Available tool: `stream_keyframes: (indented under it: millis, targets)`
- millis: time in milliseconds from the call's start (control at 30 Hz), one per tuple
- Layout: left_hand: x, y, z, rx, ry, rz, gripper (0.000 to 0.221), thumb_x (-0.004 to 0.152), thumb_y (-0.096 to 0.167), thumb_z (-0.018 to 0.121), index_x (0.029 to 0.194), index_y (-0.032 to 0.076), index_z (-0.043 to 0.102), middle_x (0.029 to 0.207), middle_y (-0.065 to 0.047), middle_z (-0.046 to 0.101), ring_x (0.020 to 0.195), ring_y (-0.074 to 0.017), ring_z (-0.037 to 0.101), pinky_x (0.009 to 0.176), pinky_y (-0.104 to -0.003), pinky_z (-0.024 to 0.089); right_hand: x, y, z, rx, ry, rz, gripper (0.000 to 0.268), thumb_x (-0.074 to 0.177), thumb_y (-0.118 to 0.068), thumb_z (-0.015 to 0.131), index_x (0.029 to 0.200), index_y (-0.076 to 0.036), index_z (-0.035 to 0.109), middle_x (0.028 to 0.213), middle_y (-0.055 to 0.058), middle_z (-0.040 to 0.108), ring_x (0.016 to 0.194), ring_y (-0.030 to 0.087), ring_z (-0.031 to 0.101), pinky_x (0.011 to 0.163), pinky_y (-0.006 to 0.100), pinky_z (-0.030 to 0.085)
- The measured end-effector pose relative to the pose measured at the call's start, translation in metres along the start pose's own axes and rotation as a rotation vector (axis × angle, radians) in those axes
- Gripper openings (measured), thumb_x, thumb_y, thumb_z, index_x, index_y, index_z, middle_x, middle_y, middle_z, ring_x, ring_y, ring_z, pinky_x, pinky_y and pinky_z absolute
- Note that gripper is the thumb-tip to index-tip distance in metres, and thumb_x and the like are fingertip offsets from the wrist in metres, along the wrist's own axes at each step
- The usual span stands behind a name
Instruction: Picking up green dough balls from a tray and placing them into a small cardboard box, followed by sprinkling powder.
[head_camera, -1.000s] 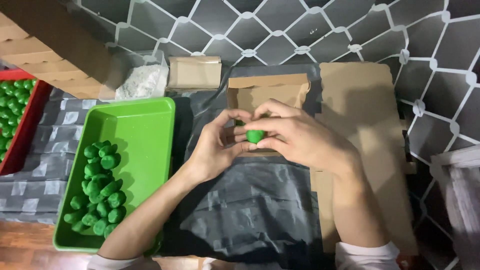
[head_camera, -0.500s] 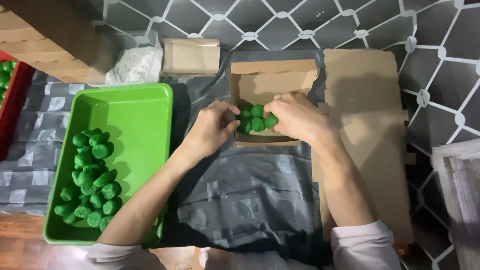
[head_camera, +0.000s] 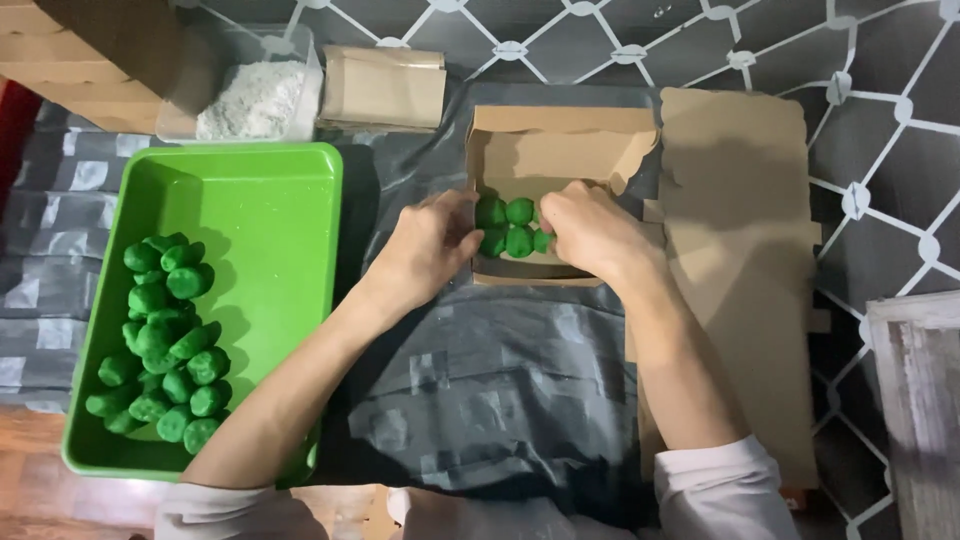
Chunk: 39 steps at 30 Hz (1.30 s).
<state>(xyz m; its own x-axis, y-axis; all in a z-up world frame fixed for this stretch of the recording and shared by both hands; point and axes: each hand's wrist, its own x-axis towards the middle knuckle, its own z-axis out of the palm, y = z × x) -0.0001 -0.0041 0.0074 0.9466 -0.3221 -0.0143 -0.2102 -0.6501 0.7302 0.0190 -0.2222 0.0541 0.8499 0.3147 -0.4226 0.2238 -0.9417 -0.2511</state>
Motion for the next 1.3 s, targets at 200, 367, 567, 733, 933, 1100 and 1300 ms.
stream_keyframes:
  millis: [200, 367, 567, 733, 933, 1100, 1300]
  targets:
    - [0.001, 0.001, -0.003, -0.014, -0.021, 0.031, 0.031, 0.094, 0.014, 0.072, 0.120, -0.002, 0.065, 0.086, -0.019, 0.074, 0.082, -0.0386, 0.076, 0.065, -0.045, 0.063, 0.005, 0.000, 0.009, -0.045, 0.007, -0.023, 0.017, 0.087, -0.009, 0.078, 0.095, 0.006, 0.074, 0.099, 0.031, 0.074, 0.090, 0.045, 0.076, 0.073, 0.052, 0.064]
    - [0.000, 0.002, -0.003, -0.015, -0.026, 0.026, 0.031, 0.093, 0.017, 0.072, 0.119, 0.001, 0.065, 0.085, -0.017, 0.075, 0.081, -0.0352, 0.076, 0.068, -0.043, 0.063, -0.006, -0.005, 0.002, -0.017, 0.031, -0.041, 0.021, 0.087, -0.012, 0.078, 0.097, 0.006, 0.073, 0.100, 0.031, 0.073, 0.090, 0.045, 0.076, 0.073, 0.052, 0.064]
    - [-0.030, 0.038, -0.060, 0.257, -0.134, -0.026, 0.023, 0.098, 0.019, 0.066, 0.113, 0.002, 0.066, 0.096, -0.023, 0.075, 0.091, -0.0435, 0.074, 0.076, -0.054, 0.059, -0.021, -0.004, -0.008, 0.039, 0.035, -0.023, 0.025, 0.090, -0.012, 0.073, 0.108, 0.005, 0.072, 0.102, 0.030, 0.073, 0.095, 0.043, 0.075, 0.078, 0.052, 0.062]
    - [-0.099, 0.007, -0.118, 0.713, -0.332, -0.387, 0.028, 0.102, 0.023, 0.057, 0.126, 0.015, 0.069, 0.110, -0.012, 0.075, 0.104, -0.0313, 0.075, 0.092, -0.045, 0.061, -0.071, 0.001, -0.054, 0.148, 0.175, 0.045, 0.032, 0.095, -0.016, 0.072, 0.122, 0.001, 0.070, 0.110, 0.032, 0.072, 0.103, 0.047, 0.073, 0.091, 0.058, 0.056]
    - [-0.181, -0.057, -0.120, 0.609, -0.603, -0.834, 0.044, 0.098, 0.025, 0.069, 0.140, 0.023, 0.058, 0.150, 0.007, 0.057, 0.142, -0.0119, 0.055, 0.124, -0.039, 0.045, -0.097, 0.027, -0.067, 0.178, 0.228, 0.114, 0.047, 0.093, -0.034, 0.074, 0.131, -0.010, 0.061, 0.103, 0.011, 0.079, 0.091, 0.030, 0.075, 0.082, 0.044, 0.054]
    - [-0.207, -0.076, -0.112, 0.619, -0.578, -0.721, 0.027, 0.096, 0.022, 0.069, 0.122, 0.022, 0.070, 0.131, 0.007, 0.070, 0.089, -0.0011, 0.083, 0.093, -0.020, 0.062, -0.110, 0.026, -0.066, 0.125, 0.227, 0.109, 0.055, 0.090, -0.040, 0.072, 0.139, -0.021, 0.057, 0.118, 0.011, 0.072, 0.106, 0.032, 0.069, 0.089, 0.047, 0.052]
    - [-0.207, -0.062, -0.102, 0.507, -0.583, -0.820, 0.016, 0.101, 0.020, 0.062, 0.105, 0.019, 0.077, 0.104, 0.003, 0.080, 0.064, -0.0036, 0.076, 0.060, -0.018, 0.057, -0.110, 0.024, -0.065, 0.160, 0.199, 0.064, 0.065, 0.092, -0.044, 0.065, 0.149, -0.018, 0.048, 0.142, 0.014, 0.060, 0.124, 0.033, 0.060, 0.098, 0.051, 0.046]
